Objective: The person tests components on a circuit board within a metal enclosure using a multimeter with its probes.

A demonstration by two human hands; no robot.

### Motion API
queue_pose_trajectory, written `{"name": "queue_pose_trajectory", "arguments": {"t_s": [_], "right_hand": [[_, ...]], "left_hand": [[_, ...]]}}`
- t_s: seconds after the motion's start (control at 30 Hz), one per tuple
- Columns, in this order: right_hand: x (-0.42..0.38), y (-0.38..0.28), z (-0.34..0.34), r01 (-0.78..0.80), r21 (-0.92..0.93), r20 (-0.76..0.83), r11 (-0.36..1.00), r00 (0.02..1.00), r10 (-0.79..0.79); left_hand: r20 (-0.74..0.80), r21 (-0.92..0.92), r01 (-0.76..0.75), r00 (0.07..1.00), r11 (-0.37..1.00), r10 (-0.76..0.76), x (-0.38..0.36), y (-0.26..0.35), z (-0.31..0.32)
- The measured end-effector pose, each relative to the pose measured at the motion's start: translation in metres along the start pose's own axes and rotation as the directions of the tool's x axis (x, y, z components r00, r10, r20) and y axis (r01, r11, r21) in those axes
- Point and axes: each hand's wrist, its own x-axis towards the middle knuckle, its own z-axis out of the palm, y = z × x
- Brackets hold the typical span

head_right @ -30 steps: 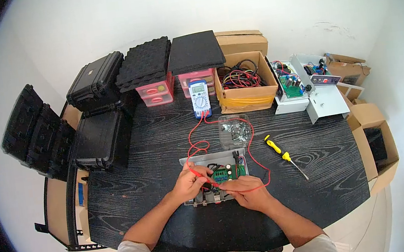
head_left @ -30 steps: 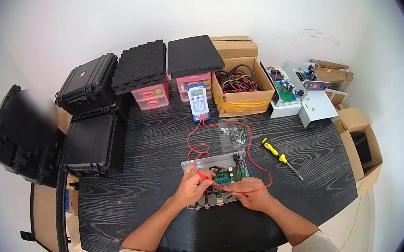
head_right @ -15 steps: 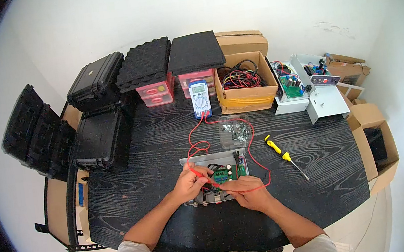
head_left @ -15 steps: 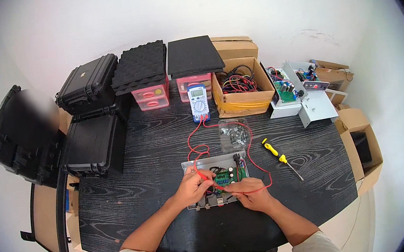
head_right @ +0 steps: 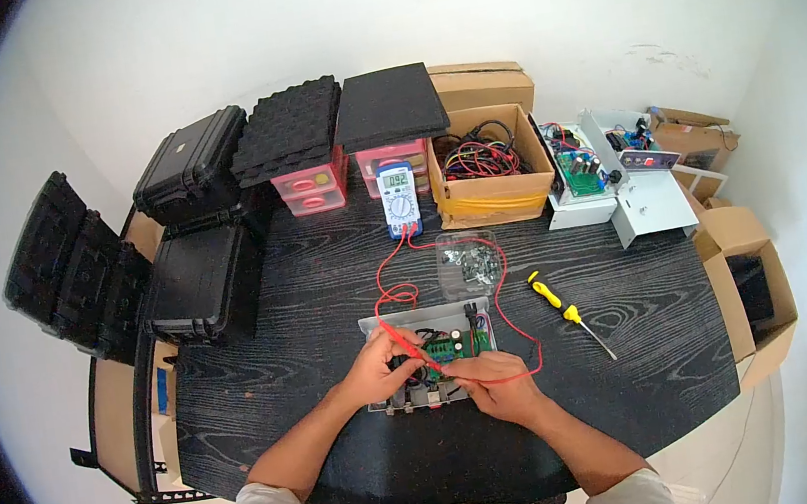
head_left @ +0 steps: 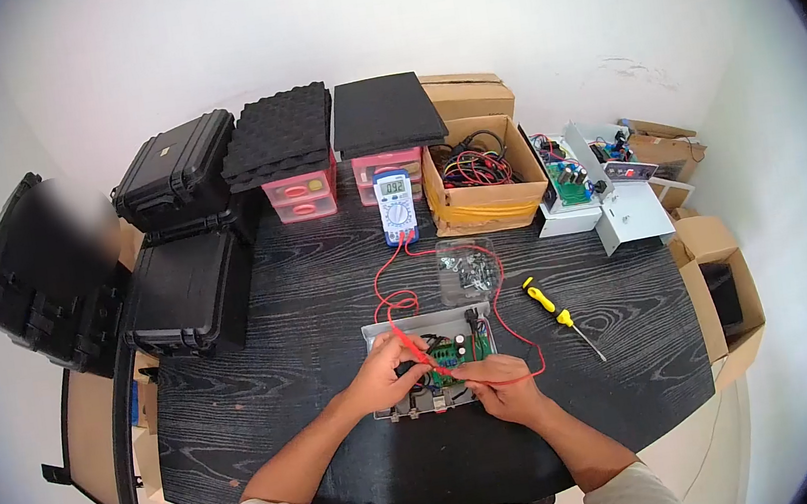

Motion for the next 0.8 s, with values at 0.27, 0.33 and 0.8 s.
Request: {"name": "queue_pose_trajectory", "arguments": {"t_s": [0.27, 0.33, 0.8], "right_hand": [[0.001, 0.0, 0.001, 0.002, 0.024, -0.016, 1.0, 1.0, -0.002], [0.0, 0.001, 0.002, 0.003, 0.022, -0.017, 1.0, 1.0, -0.002], [0.0, 0.003, 0.002, 0.04, 0.029, -0.054, 0.999, 0.998, -0.038]], "left_hand": [[-0.031, -0.051, -0.005, 1.0, 0.999, 0.004, 0.0, -0.003, 0.002], [-0.025, -0.004, -0.034, 0.999, 0.999, 0.034, 0.001, 0.0, 0.001], [-0.024, -0.263, 0.031, 0.999, 0.964, -0.039, -0.007, -0.011, 0.008]]}}
